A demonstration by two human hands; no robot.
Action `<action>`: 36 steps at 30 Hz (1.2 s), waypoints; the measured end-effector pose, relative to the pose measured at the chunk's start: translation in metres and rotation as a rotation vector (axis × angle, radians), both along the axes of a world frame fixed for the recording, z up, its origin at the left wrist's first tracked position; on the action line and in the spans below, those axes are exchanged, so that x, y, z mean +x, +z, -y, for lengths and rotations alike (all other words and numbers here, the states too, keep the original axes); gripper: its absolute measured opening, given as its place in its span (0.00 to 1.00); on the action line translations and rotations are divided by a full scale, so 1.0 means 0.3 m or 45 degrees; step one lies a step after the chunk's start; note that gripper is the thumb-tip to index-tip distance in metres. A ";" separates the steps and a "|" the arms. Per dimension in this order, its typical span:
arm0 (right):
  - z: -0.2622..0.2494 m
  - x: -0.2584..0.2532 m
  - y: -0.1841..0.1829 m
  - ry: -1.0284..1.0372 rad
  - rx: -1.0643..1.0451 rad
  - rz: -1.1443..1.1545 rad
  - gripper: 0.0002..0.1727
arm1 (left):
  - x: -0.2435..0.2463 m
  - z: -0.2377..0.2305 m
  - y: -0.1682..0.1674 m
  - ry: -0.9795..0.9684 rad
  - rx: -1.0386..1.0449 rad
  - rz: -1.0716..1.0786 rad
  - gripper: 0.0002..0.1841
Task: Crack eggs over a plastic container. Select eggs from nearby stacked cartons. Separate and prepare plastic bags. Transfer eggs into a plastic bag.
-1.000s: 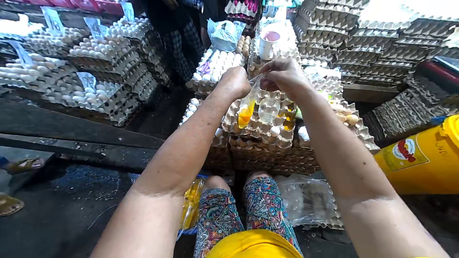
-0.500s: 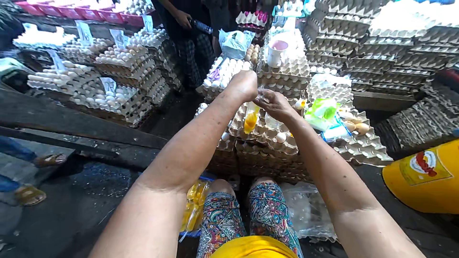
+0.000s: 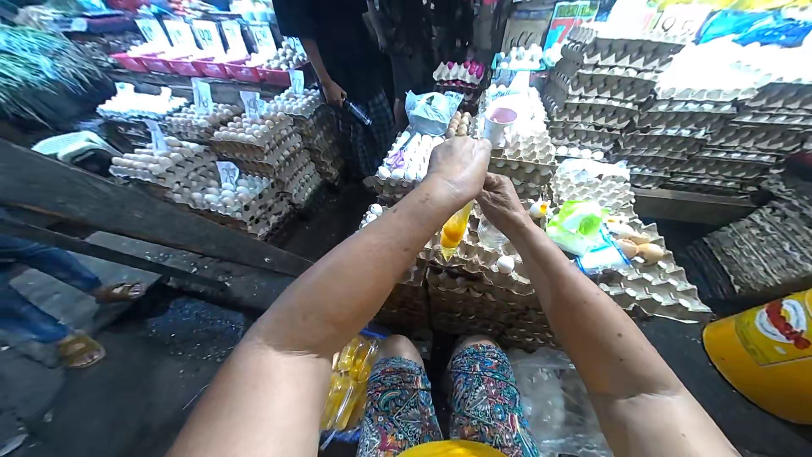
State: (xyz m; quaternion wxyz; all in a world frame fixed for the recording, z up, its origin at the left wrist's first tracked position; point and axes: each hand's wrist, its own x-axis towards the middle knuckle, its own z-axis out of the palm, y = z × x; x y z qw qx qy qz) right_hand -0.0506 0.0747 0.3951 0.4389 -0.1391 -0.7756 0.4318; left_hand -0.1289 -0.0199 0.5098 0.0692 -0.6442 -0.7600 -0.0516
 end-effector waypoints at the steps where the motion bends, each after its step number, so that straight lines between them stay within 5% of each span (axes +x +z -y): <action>1: 0.011 0.002 0.017 0.038 -0.038 -0.063 0.09 | -0.008 0.016 0.017 -0.046 0.042 0.021 0.12; 8: 0.173 0.085 0.225 0.104 0.085 -0.118 0.11 | -0.116 0.198 0.032 -0.386 0.615 0.816 0.17; 13: 0.296 0.189 0.359 0.097 0.400 -0.174 0.14 | -0.096 0.332 -0.046 -0.577 0.479 1.481 0.23; 17: 0.390 0.260 0.411 0.066 0.495 -0.131 0.14 | -0.012 0.415 -0.028 -0.890 0.438 1.755 0.22; 28: 0.572 0.365 0.327 0.563 -0.120 -0.120 0.20 | 0.114 0.536 -0.121 -1.080 0.468 1.722 0.20; 36: 0.609 0.319 0.227 0.403 -0.222 -0.443 0.21 | 0.133 0.526 -0.198 -1.023 0.496 1.587 0.19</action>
